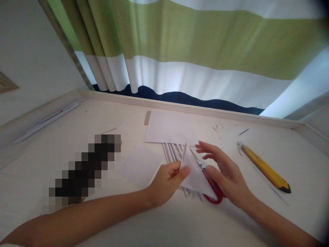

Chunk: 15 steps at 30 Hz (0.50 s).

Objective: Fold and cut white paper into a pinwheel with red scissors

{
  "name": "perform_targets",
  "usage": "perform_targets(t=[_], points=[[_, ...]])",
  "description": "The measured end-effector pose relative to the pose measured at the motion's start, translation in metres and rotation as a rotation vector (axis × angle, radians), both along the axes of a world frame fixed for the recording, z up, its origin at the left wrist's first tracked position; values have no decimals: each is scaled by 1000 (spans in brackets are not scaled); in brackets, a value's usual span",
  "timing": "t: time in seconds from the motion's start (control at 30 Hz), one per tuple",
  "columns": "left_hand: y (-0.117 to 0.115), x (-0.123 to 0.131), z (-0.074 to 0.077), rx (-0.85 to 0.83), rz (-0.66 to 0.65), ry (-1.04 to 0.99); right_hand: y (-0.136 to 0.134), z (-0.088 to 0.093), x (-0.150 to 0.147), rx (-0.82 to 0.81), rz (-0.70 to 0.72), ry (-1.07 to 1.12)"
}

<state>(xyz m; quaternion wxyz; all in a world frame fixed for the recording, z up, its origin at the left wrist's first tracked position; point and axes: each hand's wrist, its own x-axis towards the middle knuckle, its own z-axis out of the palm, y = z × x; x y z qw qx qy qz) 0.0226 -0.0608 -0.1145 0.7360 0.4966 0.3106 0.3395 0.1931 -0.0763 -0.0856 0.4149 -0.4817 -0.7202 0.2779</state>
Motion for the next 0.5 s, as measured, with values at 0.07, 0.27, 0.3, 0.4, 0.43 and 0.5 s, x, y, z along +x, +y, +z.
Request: perform_targets(t=[0.07, 0.27, 0.3, 0.4, 0.43, 0.5], points=[[-5, -2, 1, 74, -56, 85, -2, 4, -6, -222, -43, 89], [-14, -6, 6, 242, -173, 231, -12, 18, -21, -680, -65, 206], [-14, -6, 6, 250, -179, 227, -13, 20, -22, -696, -68, 224], [-14, -6, 6, 275, -194, 195, -13, 22, -21, -692, -56, 282], [-13, -6, 5, 285, -197, 190, -13, 21, -21, -695, -45, 301], [-13, -6, 4, 304, -199, 192, -12, 20, -20, -705, -28, 329]])
